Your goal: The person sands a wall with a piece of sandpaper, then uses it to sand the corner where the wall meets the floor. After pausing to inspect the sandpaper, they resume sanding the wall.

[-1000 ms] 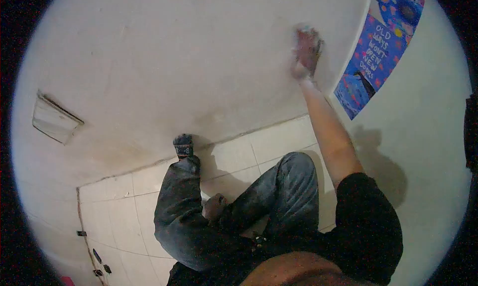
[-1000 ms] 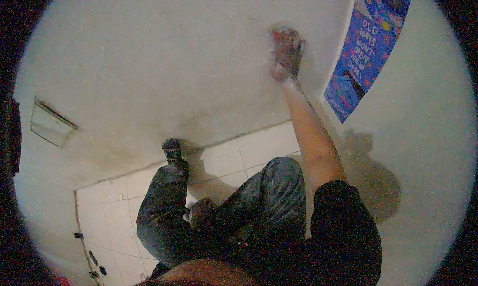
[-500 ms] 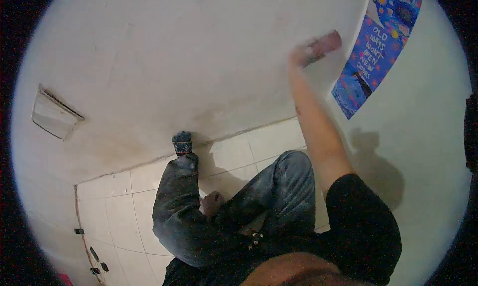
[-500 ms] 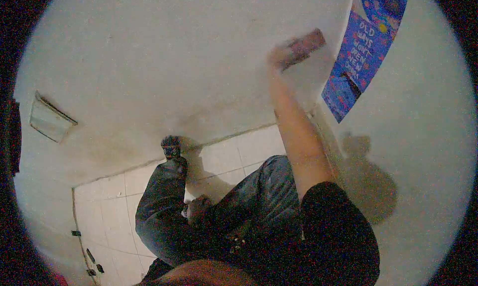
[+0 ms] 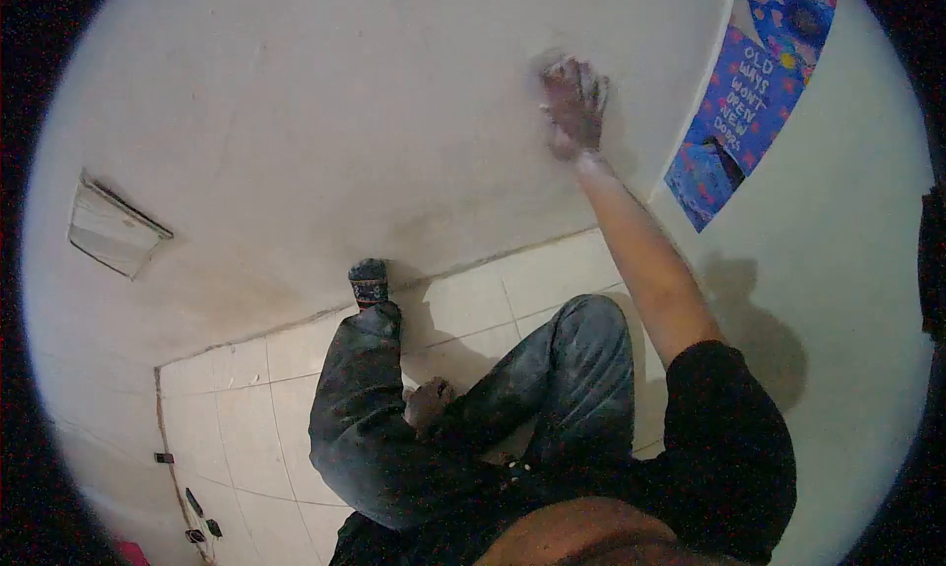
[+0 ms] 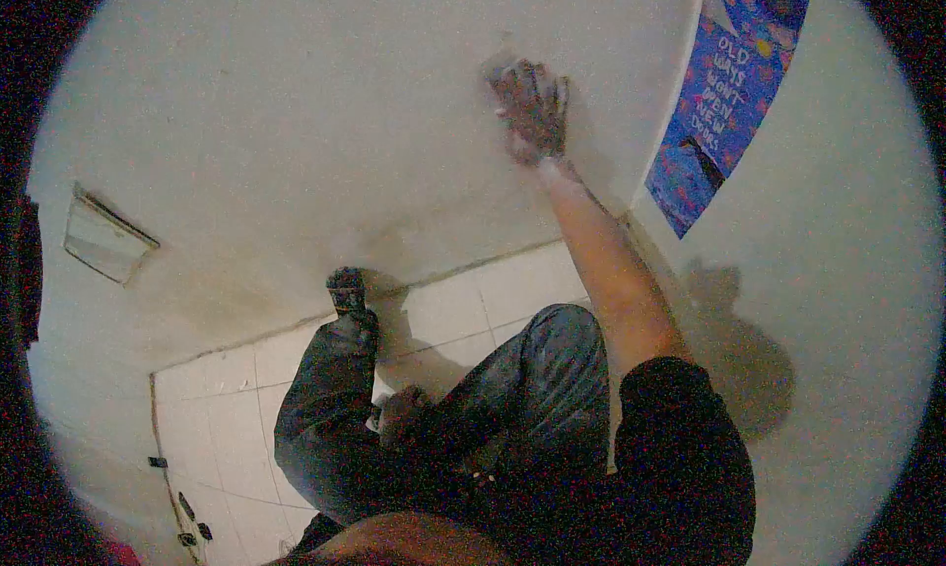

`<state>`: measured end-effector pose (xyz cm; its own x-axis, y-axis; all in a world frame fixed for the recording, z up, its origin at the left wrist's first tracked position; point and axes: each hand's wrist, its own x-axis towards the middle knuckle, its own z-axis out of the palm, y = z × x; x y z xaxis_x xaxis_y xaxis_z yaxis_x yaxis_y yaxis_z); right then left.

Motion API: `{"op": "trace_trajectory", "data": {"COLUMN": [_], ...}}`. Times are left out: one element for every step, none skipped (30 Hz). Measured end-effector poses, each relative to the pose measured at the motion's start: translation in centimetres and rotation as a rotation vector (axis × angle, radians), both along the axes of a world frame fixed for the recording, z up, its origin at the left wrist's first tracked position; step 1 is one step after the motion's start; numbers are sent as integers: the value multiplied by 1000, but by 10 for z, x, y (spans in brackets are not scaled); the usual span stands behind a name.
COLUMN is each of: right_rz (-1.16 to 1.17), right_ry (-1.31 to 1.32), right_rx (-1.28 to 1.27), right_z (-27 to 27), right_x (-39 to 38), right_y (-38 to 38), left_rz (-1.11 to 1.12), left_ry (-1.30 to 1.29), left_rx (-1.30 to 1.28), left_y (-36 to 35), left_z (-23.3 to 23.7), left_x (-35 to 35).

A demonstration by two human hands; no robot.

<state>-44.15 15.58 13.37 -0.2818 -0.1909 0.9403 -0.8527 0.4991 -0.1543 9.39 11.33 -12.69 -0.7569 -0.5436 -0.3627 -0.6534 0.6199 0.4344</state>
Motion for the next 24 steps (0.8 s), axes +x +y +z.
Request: {"op": "trace_trajectory", "data": {"right_rz": [48, 274, -166, -603, -527, -404, -281, -187, -91, -81, -92, -90, -97, -81, -22, 56, 163, 202, 203, 56, -94, -94, -83, -69], "right_ry": [33, -167, -403, -613, -520, -378, -204, -84, 34, -7, -78, -208, -334, -408, -380, -315, -218, -141, -65, 9, 87, 23, -26, -71], "right_rx": [-36, -494, -94, 319, 36, -242, -460, -261, -55, -21, -100, -250, -400, -533, -640, -689, -647, -544, -415, -338, -271, -430, -519, -611], "right_z": [1, -6, -18, -29, -33, -36, -39, -13, 3, -10, -17, -20, -28, -28, -33, -34, -28, -26, -23, -16, -9, 10, 14, 18], "right_x": [-15, -42, -76, -110, -95, -80, -64, -26, -8, -28, -41, -54, -69, -71, -67, -50, -29, -20, -14, -11, -9, -1, 1, 2], "right_y": [0, -14, -31, -46, -42, -37, -33, -1, 17, 21, 18, 9, -6, -18, -31, -36, -38, -33, -24, -17, -10, -7, -9, -12], "left_rz": [55, 90, 123, 155, 60, -36, -138, -80, -20, 43, 65, 87, 107, 42, -23, -58, -92, -96, -57, -18, 62, 141, 69, -3], "left_ry": [48, 4, -41, -83, -62, -44, -25, -13, -1, 6, 49, 91, 131, 64, -4, -13, -22, 32, 28, 25, -39, -104, -53, -2], "left_rx": [111, 136, 159, 180, 64, -55, -173, -127, -77, -24, 27, 75, 122, 44, -38, -85, -132, -137, -109, -81, -22, 37, 21, 3], "left_y": [2, 7, 11, 13, 9, 0, -6, -8, -4, 1, -1, -7, -10, -8, -7, -6, -5, -3, 2, 7, 15, 18, 14, 6], "left_z": [22, 41, 59, 68, 45, 2, -20, -16, -5, 0, -11, -30, -40, -31, -22, -15, -8, -6, 0, 10, 46, 64, 49, 26], "left_x": [-8, -14, -19, -22, -14, 3, 11, 6, 1, -1, 3, 12, 18, 14, 10, 9, 7, 8, 4, -1, -16, -24, -16, -4]}}
